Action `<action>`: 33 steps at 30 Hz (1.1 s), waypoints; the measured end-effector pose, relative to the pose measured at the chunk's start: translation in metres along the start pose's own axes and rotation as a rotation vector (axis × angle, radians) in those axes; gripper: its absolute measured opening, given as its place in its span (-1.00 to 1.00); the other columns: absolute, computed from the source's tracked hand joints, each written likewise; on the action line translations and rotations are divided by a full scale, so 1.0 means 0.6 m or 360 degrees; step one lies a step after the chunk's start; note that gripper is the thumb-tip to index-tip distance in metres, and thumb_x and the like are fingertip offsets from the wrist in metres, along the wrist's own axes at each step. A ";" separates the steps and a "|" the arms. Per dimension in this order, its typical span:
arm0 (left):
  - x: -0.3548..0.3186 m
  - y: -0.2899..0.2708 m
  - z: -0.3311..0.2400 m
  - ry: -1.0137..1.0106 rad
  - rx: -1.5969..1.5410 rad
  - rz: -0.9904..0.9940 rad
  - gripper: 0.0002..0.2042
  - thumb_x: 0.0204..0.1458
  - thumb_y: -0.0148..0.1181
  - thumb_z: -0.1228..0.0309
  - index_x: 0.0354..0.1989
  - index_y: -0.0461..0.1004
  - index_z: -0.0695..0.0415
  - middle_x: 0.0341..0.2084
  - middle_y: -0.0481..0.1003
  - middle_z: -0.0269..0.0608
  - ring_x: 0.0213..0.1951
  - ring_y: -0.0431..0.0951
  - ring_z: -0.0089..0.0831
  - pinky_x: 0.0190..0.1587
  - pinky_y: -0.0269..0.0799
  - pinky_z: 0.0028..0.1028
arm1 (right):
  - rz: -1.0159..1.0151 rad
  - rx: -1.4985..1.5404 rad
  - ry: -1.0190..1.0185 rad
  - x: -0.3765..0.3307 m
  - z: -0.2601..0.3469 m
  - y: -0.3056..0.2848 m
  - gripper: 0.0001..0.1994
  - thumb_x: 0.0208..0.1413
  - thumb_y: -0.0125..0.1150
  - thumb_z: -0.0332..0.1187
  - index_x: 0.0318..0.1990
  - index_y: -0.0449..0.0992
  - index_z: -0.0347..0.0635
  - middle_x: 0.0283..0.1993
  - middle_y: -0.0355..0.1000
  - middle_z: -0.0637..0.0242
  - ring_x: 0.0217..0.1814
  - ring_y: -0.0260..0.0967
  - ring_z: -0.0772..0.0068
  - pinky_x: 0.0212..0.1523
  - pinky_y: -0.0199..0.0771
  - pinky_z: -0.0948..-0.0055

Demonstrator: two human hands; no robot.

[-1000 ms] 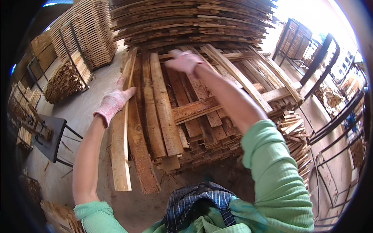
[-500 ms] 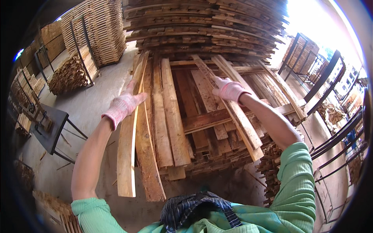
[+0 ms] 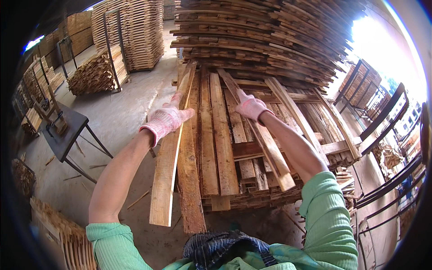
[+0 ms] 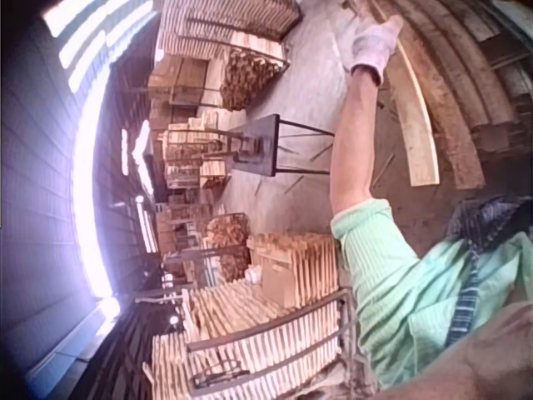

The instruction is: The person lifts bundles of wooden slats from a rack and stacks them onto a larger pile.

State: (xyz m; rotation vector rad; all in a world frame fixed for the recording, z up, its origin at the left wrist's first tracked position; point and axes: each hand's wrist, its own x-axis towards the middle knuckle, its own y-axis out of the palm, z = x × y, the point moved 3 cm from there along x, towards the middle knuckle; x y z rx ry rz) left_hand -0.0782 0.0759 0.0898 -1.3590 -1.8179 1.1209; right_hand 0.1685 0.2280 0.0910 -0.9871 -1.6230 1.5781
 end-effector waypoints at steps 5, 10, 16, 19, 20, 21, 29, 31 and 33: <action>-0.014 -0.005 -0.031 0.0078 -0.0061 0.0054 -0.09 0.13 0.06 -0.16 0.53 -0.20 0.00 0.39 0.15 0.14 0.38 0.21 0.03 0.41 0.08 -0.20 | -0.0351 0.0044 -0.0286 0.073 -0.025 0.020 -0.60 0.24 0.00 -0.38 0.22 0.28 -0.21 0.17 0.33 -0.18 0.13 0.45 -0.05 0.02 0.59 0.24; -0.029 -0.010 -0.010 -0.0059 -0.0024 -0.0019 -0.08 0.13 0.14 -0.18 0.53 -0.17 -0.06 -0.07 0.56 0.07 -0.58 0.39 -0.49 -0.48 0.39 -0.38 | -0.0172 -0.0701 -0.0648 0.062 0.099 0.025 -0.69 0.31 -0.13 -0.32 0.10 0.37 -0.26 0.09 0.36 -0.31 0.12 0.47 -0.08 -0.08 0.59 0.12; -0.017 0.007 -0.014 0.0220 -0.0386 -0.0007 -0.05 0.11 0.10 -0.25 0.53 -0.15 0.01 0.42 0.11 0.07 0.45 0.09 -0.10 0.39 0.01 -0.36 | -0.0157 -0.0039 -0.0280 0.083 0.053 0.023 -0.61 0.28 -0.12 -0.33 0.17 0.38 -0.35 0.09 0.42 -0.23 0.15 0.47 -0.15 -0.03 0.60 0.05; -0.009 -0.006 0.032 0.0102 0.0083 0.0012 -0.16 0.18 0.04 -0.20 0.51 -0.08 -0.03 0.39 0.16 0.07 0.15 0.48 0.05 0.31 0.22 -0.24 | -0.0204 0.0957 0.0171 0.049 0.106 0.008 -0.64 0.26 -0.07 -0.19 0.08 0.46 -0.17 0.07 0.46 -0.21 0.14 0.46 -0.18 0.08 0.50 0.02; -0.006 0.003 0.003 0.0120 0.0077 0.0009 -0.14 0.15 0.07 -0.20 0.50 -0.05 0.02 0.40 0.12 0.09 0.15 0.48 0.01 0.30 0.25 -0.23 | -0.0394 0.0740 -0.0041 0.046 0.074 0.013 -0.56 0.26 -0.09 -0.06 0.11 0.42 -0.16 0.10 0.43 -0.27 0.17 0.42 -0.23 0.11 0.48 0.01; 0.004 0.025 -0.039 0.0167 0.0057 0.0028 -0.13 0.13 0.09 -0.20 0.48 -0.02 0.06 0.41 0.09 0.11 0.16 0.47 -0.02 0.30 0.28 -0.22 | -0.0410 0.0823 0.0196 0.056 0.014 0.034 -0.51 0.26 -0.11 0.00 0.18 0.37 -0.13 0.13 0.43 -0.24 0.16 0.42 -0.26 0.13 0.46 0.02; -0.293 -0.015 -0.217 0.1286 0.0613 0.0322 -0.18 0.12 0.12 -0.17 0.42 0.10 0.13 0.29 0.19 0.32 0.35 0.18 0.16 0.39 0.09 -0.05 | -0.0020 0.0584 0.0560 -0.131 -0.269 -0.018 -0.23 0.11 0.14 -0.17 0.49 0.02 0.12 0.27 0.30 -0.19 0.17 0.44 -0.03 0.08 0.51 0.13; -0.327 0.060 -0.270 0.1291 0.0983 0.0690 -0.05 0.07 0.07 -0.31 0.50 -0.10 0.01 0.43 -0.08 0.33 0.44 -0.07 0.25 0.44 -0.15 0.07 | -0.0343 0.0375 0.0386 -0.141 -0.441 0.048 -0.14 0.04 0.24 -0.23 0.51 -0.04 0.13 0.20 0.33 -0.27 0.16 0.42 -0.11 0.08 0.48 0.10; -0.326 0.081 -0.271 0.1201 0.1299 0.0763 0.00 0.00 0.22 -0.22 0.52 -0.20 -0.17 0.46 -0.14 0.25 0.44 -0.09 0.29 0.41 -0.10 0.14 | -0.0210 0.0169 0.0439 -0.104 -0.399 0.057 -0.17 0.04 0.24 -0.22 0.49 0.00 0.07 0.18 0.34 -0.27 0.17 0.41 -0.15 0.11 0.45 0.09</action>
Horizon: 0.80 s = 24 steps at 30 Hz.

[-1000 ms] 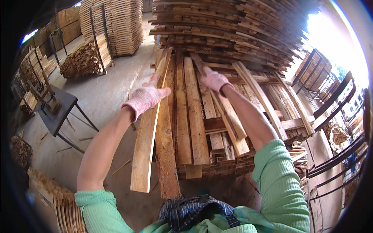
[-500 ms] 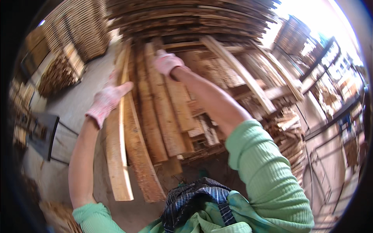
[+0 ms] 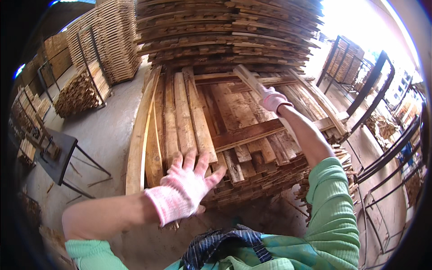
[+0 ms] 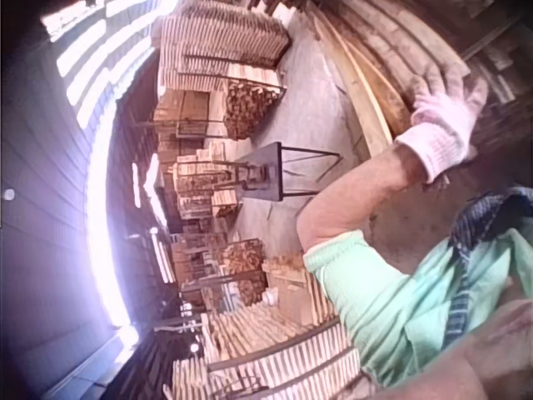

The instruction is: The person lifts bundles of wooden slats from a rack and stacks them onto a larger pile.

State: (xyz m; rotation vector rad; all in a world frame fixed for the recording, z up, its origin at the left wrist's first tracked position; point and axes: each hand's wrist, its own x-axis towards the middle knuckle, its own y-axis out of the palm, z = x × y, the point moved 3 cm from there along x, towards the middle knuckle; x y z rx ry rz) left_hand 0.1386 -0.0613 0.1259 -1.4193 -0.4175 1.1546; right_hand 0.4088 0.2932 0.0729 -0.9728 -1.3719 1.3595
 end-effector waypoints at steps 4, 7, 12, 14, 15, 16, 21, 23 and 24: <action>-0.029 0.012 0.015 -0.0138 -0.0038 -0.0055 0.08 -0.12 0.39 -0.07 0.52 -0.22 -0.22 0.44 -0.10 0.29 0.41 0.02 0.27 0.35 0.04 0.10 | 0.0283 0.0312 -0.0146 -0.056 0.203 -0.064 -0.32 0.15 0.13 -0.15 0.43 0.12 0.01 0.08 0.46 -0.17 -0.01 0.54 -0.02 -0.10 0.57 0.09; 0.000 0.014 0.032 -0.0118 0.0027 -0.0239 0.11 -0.16 0.41 -0.04 0.52 -0.23 -0.15 0.41 -0.04 0.37 0.38 0.12 0.21 0.35 0.10 -0.02 | 0.0354 0.0283 -0.0523 -0.036 0.266 -0.019 -0.42 0.26 0.00 -0.06 0.39 0.17 -0.01 0.04 0.51 -0.09 -0.12 0.57 0.27 -0.37 0.56 0.25; 0.030 -0.013 0.041 0.0025 0.0112 -0.0519 -0.05 -0.34 0.47 0.02 0.28 0.24 0.23 0.16 0.29 0.24 0.21 0.34 0.03 0.16 0.33 -0.16 | -0.0516 -0.0259 -0.0844 0.012 0.384 0.081 -0.77 0.14 0.01 -0.40 -0.17 0.54 -0.31 -0.37 0.56 -0.04 -0.45 0.58 0.17 -0.69 0.49 0.17; 0.043 0.004 0.057 -0.0029 0.0133 -0.0370 -0.02 -0.37 0.50 -0.06 0.24 0.26 0.28 0.16 0.29 0.22 0.21 0.33 0.04 0.18 0.32 -0.13 | -0.0083 -0.0510 -0.1040 0.004 0.422 0.063 -0.74 0.14 0.01 -0.41 -0.22 0.58 -0.41 -0.18 0.54 -0.16 -0.33 0.59 0.10 -0.58 0.56 0.13; 0.023 0.003 0.059 -0.0075 0.0140 -0.0421 0.07 -0.35 0.46 -0.17 0.29 0.20 0.31 0.20 0.25 0.27 0.24 0.28 0.09 0.23 0.27 -0.09 | 0.0073 0.0092 -0.0674 0.011 0.441 0.049 -0.70 0.17 0.02 -0.34 -0.04 0.48 -0.35 -0.04 0.46 -0.22 -0.12 0.52 -0.05 -0.34 0.54 -0.01; 0.026 0.001 0.057 -0.0110 0.0186 -0.0331 0.12 -0.36 0.44 -0.22 0.32 0.14 0.33 0.22 0.21 0.30 0.26 0.25 0.11 0.26 0.23 -0.07 | 0.0105 0.0706 -0.0258 0.008 0.451 0.026 -0.59 0.20 0.03 -0.27 0.14 0.38 -0.29 0.11 0.38 -0.29 0.08 0.45 -0.20 -0.09 0.52 -0.14; 0.062 -0.034 0.043 -0.0015 0.0157 -0.0183 0.28 -0.38 0.38 -0.35 0.40 -0.02 0.37 0.30 0.11 0.39 0.32 0.14 0.20 0.33 0.10 -0.03 | 0.0190 0.0986 0.0025 -0.008 0.392 0.004 -0.49 0.28 -0.02 -0.19 0.32 0.24 -0.20 0.31 0.20 -0.30 0.28 0.31 -0.29 0.16 0.45 -0.02; 0.057 -0.033 0.040 -0.0113 0.0143 -0.0129 0.26 -0.37 0.40 -0.31 0.43 -0.04 0.28 0.38 0.02 0.34 0.38 0.08 0.18 0.35 0.07 -0.02 | -0.0192 0.1061 -0.0082 -0.049 0.378 -0.011 -0.51 0.29 -0.04 -0.22 0.33 0.23 -0.17 0.34 0.17 -0.27 0.32 0.26 -0.28 0.19 0.43 -0.01; 0.047 -0.020 0.048 -0.0214 0.0105 -0.0073 0.26 -0.35 0.39 -0.31 0.44 -0.07 0.26 0.39 0.01 0.31 0.40 0.06 0.14 0.37 0.02 -0.04 | -0.0116 0.1148 -0.0121 -0.089 0.387 -0.033 -0.51 0.27 0.00 -0.24 0.32 0.23 -0.15 0.31 0.19 -0.26 0.31 0.26 -0.27 0.19 0.43 0.00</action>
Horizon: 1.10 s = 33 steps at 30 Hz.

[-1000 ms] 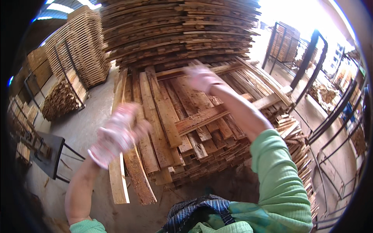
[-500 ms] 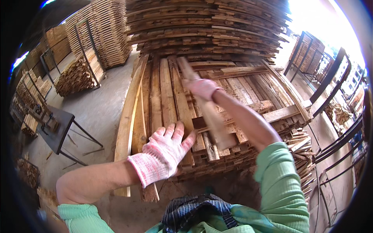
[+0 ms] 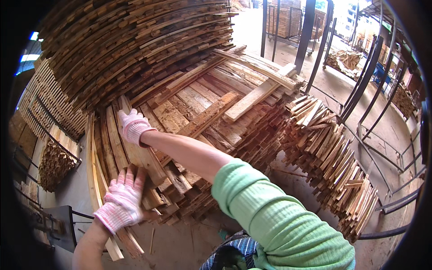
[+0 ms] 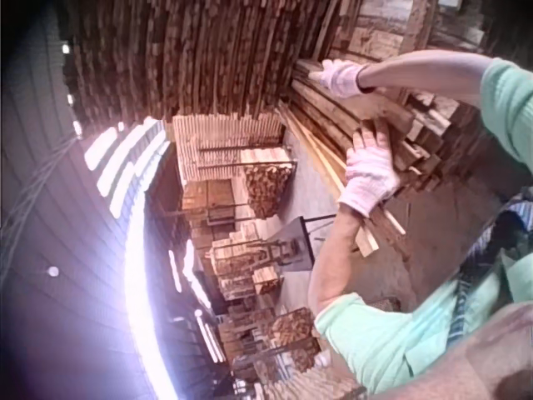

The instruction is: The person lifts bundles of wooden slats from a rack and stacks them onto a larger pile.

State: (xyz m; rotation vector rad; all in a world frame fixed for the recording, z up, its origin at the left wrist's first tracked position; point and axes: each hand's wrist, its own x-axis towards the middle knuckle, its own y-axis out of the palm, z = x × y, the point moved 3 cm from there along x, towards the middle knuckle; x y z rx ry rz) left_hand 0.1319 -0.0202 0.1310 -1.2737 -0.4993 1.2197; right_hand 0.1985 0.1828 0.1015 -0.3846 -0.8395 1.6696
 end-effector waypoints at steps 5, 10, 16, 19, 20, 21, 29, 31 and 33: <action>-0.016 -0.102 -0.071 -0.0144 0.0005 0.0301 0.06 -0.27 0.42 -0.20 0.39 0.15 0.18 0.30 0.17 0.29 0.29 0.25 0.15 0.30 0.22 -0.01 | -0.0365 0.0026 -0.0793 -0.186 -0.066 -0.120 -0.63 0.06 0.22 -0.38 0.06 0.42 -0.12 -0.06 0.39 -0.01 -0.02 0.41 -0.14 -0.05 0.46 0.01; 0.003 -0.112 -0.306 0.0690 0.0008 -0.0577 -0.22 -0.20 0.46 0.02 0.22 0.37 0.14 0.11 0.42 0.17 0.14 0.41 0.15 0.21 0.33 -0.05 | -0.1013 0.0280 -0.0816 -0.436 -0.284 -0.271 -0.66 0.03 0.23 -0.42 0.00 0.44 -0.16 -0.19 0.39 0.07 -0.15 0.39 -0.08 -0.18 0.45 0.09; 0.091 -0.356 -0.840 0.1595 -0.0109 -0.0614 -0.55 -0.20 0.48 0.35 -0.06 0.53 0.11 -0.22 0.58 -0.03 -0.14 0.62 -0.08 -0.11 0.55 -0.18 | -0.0250 0.0270 0.0797 -0.885 -0.829 -0.221 -0.55 0.17 0.01 -0.21 0.20 0.39 -0.12 0.01 0.42 -0.12 0.08 0.40 -0.18 0.10 0.45 0.02; 0.101 -0.480 -1.042 0.1870 -0.0135 -0.0539 -0.67 0.25 0.12 0.42 0.19 0.46 0.04 -0.05 0.54 -0.09 -0.08 0.57 -0.23 -0.02 0.59 -0.41 | -0.0179 0.0364 0.1561 -1.168 -0.989 -0.216 -0.56 0.17 -0.10 -0.20 0.18 0.41 -0.08 0.08 0.42 -0.13 0.16 0.37 -0.20 0.16 0.40 0.01; 0.115 -0.507 -1.100 0.2049 0.0002 -0.0676 -0.68 0.24 0.13 0.39 0.16 0.47 0.04 -0.08 0.54 -0.09 -0.11 0.57 -0.24 -0.05 0.58 -0.41 | -0.0116 0.0473 0.1839 -1.241 -1.016 -0.236 -0.54 0.13 -0.07 -0.21 0.19 0.42 -0.08 0.11 0.43 -0.12 0.19 0.37 -0.18 0.18 0.39 0.02; 0.121 -0.515 -1.152 0.2171 0.0016 -0.0701 -0.69 0.23 0.14 0.36 0.14 0.47 0.04 -0.12 0.54 -0.10 -0.14 0.57 -0.24 -0.09 0.57 -0.40 | -0.0166 0.0557 0.2062 -1.317 -1.043 -0.237 -0.54 0.10 -0.05 -0.24 0.16 0.46 -0.08 0.14 0.44 -0.12 0.22 0.38 -0.13 0.22 0.37 0.02; 0.243 -0.527 -1.500 0.2682 -0.0039 -0.0572 -0.67 0.14 0.20 0.12 -0.03 0.53 0.03 -0.39 0.54 -0.16 -0.41 0.57 -0.29 -0.39 0.49 -0.38 | -0.0666 0.0827 0.2793 -1.677 -1.183 -0.338 -0.57 0.08 0.08 -0.21 0.08 0.50 -0.16 -0.16 0.57 0.12 -0.14 0.53 0.20 -0.11 0.51 0.28; 0.302 -0.488 -1.591 0.2676 -0.0071 -0.0327 -0.65 0.12 0.22 0.06 -0.07 0.54 0.03 -0.46 0.54 -0.18 -0.48 0.57 -0.31 -0.46 0.47 -0.37 | -0.0866 0.0912 0.2766 -1.711 -1.255 -0.348 -0.60 0.10 0.12 -0.22 0.07 0.49 -0.16 -0.30 0.51 0.26 -0.34 0.44 0.43 -0.32 0.47 0.37; 0.398 -0.375 -1.741 0.2574 -0.0098 0.0342 -0.62 0.10 0.23 0.00 -0.11 0.56 0.02 -0.53 0.54 -0.19 -0.54 0.57 -0.32 -0.54 0.44 -0.37 | -0.1105 0.0977 0.2834 -1.757 -1.319 -0.366 -0.60 0.07 0.08 -0.18 0.04 0.53 -0.12 -0.04 0.56 0.04 0.04 0.50 0.11 0.04 0.45 0.23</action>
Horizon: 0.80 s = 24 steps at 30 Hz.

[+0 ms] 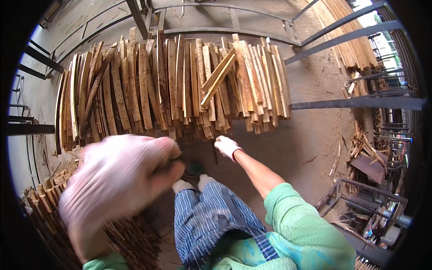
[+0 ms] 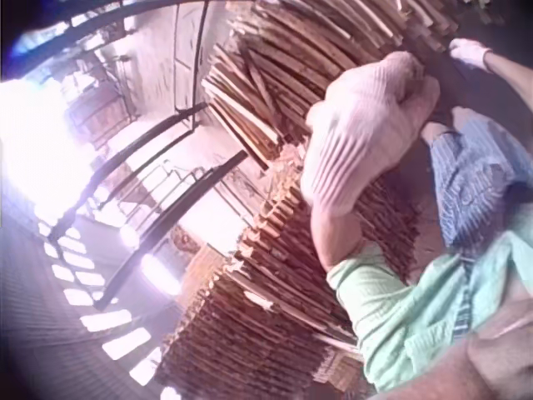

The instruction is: The person lifts bundles of wooden slats from a rack and stacks them onto a larger pile.

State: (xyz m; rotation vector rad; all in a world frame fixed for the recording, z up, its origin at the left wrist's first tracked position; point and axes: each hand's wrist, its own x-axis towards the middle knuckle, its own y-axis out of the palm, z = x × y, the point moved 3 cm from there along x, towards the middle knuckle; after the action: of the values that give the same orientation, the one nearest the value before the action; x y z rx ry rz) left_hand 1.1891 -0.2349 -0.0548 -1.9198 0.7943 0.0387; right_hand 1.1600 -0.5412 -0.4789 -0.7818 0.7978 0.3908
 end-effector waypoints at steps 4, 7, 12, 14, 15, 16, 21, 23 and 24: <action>0.189 0.388 0.214 -0.0771 -0.1667 0.0351 -0.64 0.22 0.15 0.04 0.02 0.56 0.00 -0.24 0.60 -0.34 -0.25 0.55 -0.55 -0.11 0.49 -0.48 | -0.0074 0.0122 -0.0008 0.164 0.168 -0.043 -0.53 0.11 0.04 -0.05 0.13 0.47 -0.03 -0.10 0.54 0.09 -0.02 0.48 0.15 0.01 0.44 0.19; 0.342 0.650 0.270 -0.1150 -0.2206 0.0326 -0.52 0.20 0.16 0.04 0.15 0.44 0.11 -0.15 0.57 -0.23 -0.21 0.54 -0.50 -0.12 0.49 -0.48 | -0.0432 0.0332 0.0128 0.336 0.217 -0.128 -0.18 0.18 0.10 0.05 0.47 -0.05 -0.17 0.43 0.16 -0.08 0.25 0.38 0.04 0.23 0.38 0.08; 0.491 0.832 0.354 -0.1579 -0.1936 -0.0244 -0.12 0.11 0.10 -0.21 0.39 0.09 0.28 0.17 0.41 0.17 0.03 0.52 -0.10 0.02 0.46 -0.24 | -0.0476 0.0200 0.0598 0.462 0.340 -0.113 0.04 0.15 0.12 0.22 0.53 -0.39 -0.05 0.55 -0.23 -0.20 0.54 -0.06 -0.06 0.43 0.13 -0.08; 0.577 0.789 0.302 -0.1823 -0.2232 0.0047 0.05 0.08 0.11 -0.22 0.42 -0.20 0.43 0.24 0.28 0.40 0.31 0.31 -0.01 0.25 0.27 -0.15 | -0.0817 0.0221 0.0741 0.520 0.239 -0.134 0.12 0.03 0.32 0.11 0.52 -0.39 -0.04 0.47 -0.10 -0.26 0.47 0.03 -0.18 0.36 0.17 -0.26; 0.587 0.791 0.307 -0.1953 -0.2358 -0.0015 0.09 0.05 0.16 -0.20 0.39 -0.25 0.49 0.20 0.30 0.43 0.27 0.34 0.04 0.23 0.28 -0.10 | -0.0748 0.0436 0.0589 0.526 0.229 -0.120 0.10 0.02 0.32 -0.06 0.52 -0.42 -0.01 0.42 -0.05 -0.22 0.35 0.17 -0.13 0.23 0.35 -0.14; 0.595 0.790 0.307 -0.1931 -0.2573 0.0040 0.05 0.01 0.20 -0.18 0.38 -0.16 0.42 0.19 0.31 0.39 0.24 0.35 0.04 0.24 0.27 -0.12 | -0.0732 0.0399 0.0548 0.517 0.218 -0.121 0.07 0.01 0.30 -0.19 0.52 -0.41 -0.02 0.39 0.01 -0.22 0.20 0.30 -0.06 0.09 0.49 0.00; 0.629 0.779 0.270 -0.1567 -0.2167 0.0180 0.10 -0.07 0.23 -0.24 0.45 -0.15 0.26 0.30 0.18 0.39 0.30 0.28 0.16 0.31 0.23 -0.11 | -0.0402 -0.0359 0.0397 0.471 0.063 -0.124 0.13 -0.03 0.37 -0.07 0.53 -0.39 0.01 0.54 -0.26 -0.27 0.57 -0.17 -0.25 0.46 -0.02 -0.14; 0.627 0.793 0.293 -0.1478 -0.2061 0.0228 0.15 -0.07 0.23 -0.29 0.48 -0.24 0.24 0.14 0.41 0.23 0.08 0.49 -0.03 0.09 0.39 -0.18 | -0.0265 0.0050 0.0219 0.473 0.016 -0.100 0.24 -0.09 0.43 0.11 0.53 -0.44 0.07 0.57 -0.28 -0.18 0.61 -0.39 -0.23 0.51 -0.20 -0.16; 0.629 0.767 0.306 -0.1501 -0.1996 0.0291 0.12 -0.08 0.22 -0.34 0.43 -0.06 0.32 0.09 0.44 0.22 0.06 0.50 -0.04 0.09 0.39 -0.18 | -0.0235 0.0270 0.0120 0.483 -0.021 -0.098 0.27 -0.11 0.43 0.18 0.53 -0.46 0.03 0.57 -0.27 -0.13 0.62 -0.38 -0.21 0.51 -0.21 -0.16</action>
State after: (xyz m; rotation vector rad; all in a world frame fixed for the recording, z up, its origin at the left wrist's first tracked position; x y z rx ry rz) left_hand 1.2919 -0.4003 -0.6466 -2.4797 0.2238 1.7596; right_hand 1.3762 -0.5812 -0.6768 -0.6947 0.8266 0.1602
